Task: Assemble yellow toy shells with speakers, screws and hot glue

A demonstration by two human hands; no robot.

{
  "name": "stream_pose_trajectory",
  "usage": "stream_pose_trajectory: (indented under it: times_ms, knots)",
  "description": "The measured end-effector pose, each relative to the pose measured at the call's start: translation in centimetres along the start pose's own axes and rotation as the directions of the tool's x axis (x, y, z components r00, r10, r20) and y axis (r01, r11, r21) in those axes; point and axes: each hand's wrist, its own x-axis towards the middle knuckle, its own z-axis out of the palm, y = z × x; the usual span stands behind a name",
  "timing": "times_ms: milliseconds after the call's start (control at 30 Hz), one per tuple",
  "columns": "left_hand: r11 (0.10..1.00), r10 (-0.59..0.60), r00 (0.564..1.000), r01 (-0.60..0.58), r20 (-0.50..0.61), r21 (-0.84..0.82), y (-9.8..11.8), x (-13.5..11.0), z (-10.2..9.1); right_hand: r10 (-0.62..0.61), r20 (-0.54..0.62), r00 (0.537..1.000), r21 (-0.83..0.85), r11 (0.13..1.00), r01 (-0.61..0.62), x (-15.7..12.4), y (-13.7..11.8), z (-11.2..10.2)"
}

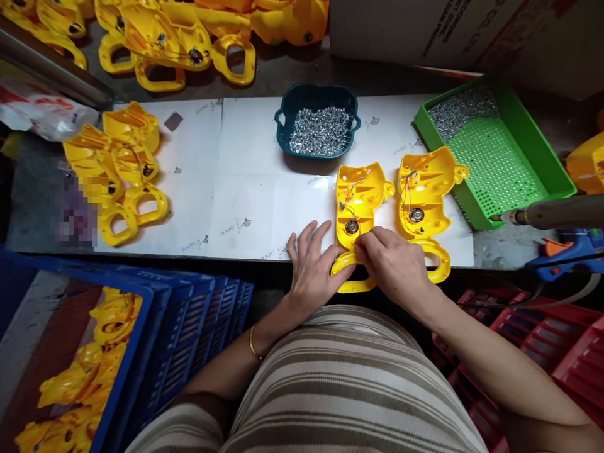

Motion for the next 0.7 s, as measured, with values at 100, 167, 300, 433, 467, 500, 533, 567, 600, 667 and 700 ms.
stream_pose_trajectory:
  times_ms: [100, 167, 300, 433, 467, 500, 533, 567, 600, 667, 700]
  knots:
    - [1.0, 0.017, 1.0, -0.017, -0.024, -0.014, -0.1, 0.1, 0.3, -0.022, -0.039, 0.999, -0.031, 0.999, 0.021, 0.0, -0.2, 0.4]
    - [1.0, 0.008, 0.999, -0.009, -0.034, -0.026, -0.1, 0.1, 0.3, -0.066, -0.127, 0.99, -0.015, 0.998, 0.065, -0.2, 0.1, 0.9]
    - [0.999, -0.014, 0.999, 0.011, -0.048, -0.049, -0.2, 0.1, 0.5, -0.146, -0.346, 0.927, 0.053, 0.983, 0.175, -1.4, 0.8, 2.4]
    - [0.998, -0.004, 0.999, 0.001, -0.053, -0.066, -0.3, 0.1, 0.6, -0.226, -0.387, 0.894, -0.037, 0.973, 0.23, -2.7, 0.5, 3.9]
    - [0.998, -0.003, 0.999, 0.0, -0.049, -0.07, -0.4, 0.1, 0.6, -0.252, -0.378, 0.891, -0.07, 0.967, 0.244, -2.9, 0.4, 4.1]
    - [0.997, -0.005, 0.999, 0.001, -0.044, -0.072, -0.4, 0.2, 0.6, -0.271, -0.367, 0.89, -0.094, 0.963, 0.255, -3.1, 0.4, 4.1]
    - [0.997, -0.008, 0.999, 0.005, -0.039, -0.073, -0.4, 0.2, 0.6, -0.281, -0.349, 0.894, -0.103, 0.96, 0.261, -3.1, 0.4, 4.0]
    - [0.997, -0.01, 0.999, 0.007, -0.035, -0.071, -0.4, 0.2, 0.6, -0.282, -0.324, 0.903, -0.091, 0.959, 0.267, -3.1, 0.5, 3.7]
    - [0.998, -0.012, 0.999, 0.01, -0.032, -0.067, -0.4, 0.3, 0.5, -0.278, -0.3, 0.913, -0.057, 0.96, 0.274, -3.0, 0.7, 3.3]
    - [0.998, -0.013, 0.999, 0.011, -0.029, -0.054, -0.3, 0.3, 0.4, -0.243, -0.29, 0.926, 0.057, 0.961, 0.27, -2.4, 1.3, 2.0]
    - [0.999, -0.009, 1.0, 0.008, -0.027, -0.046, -0.4, 0.3, 0.2, -0.211, -0.306, 0.928, 0.118, 0.959, 0.257, -1.8, 1.7, 1.3]
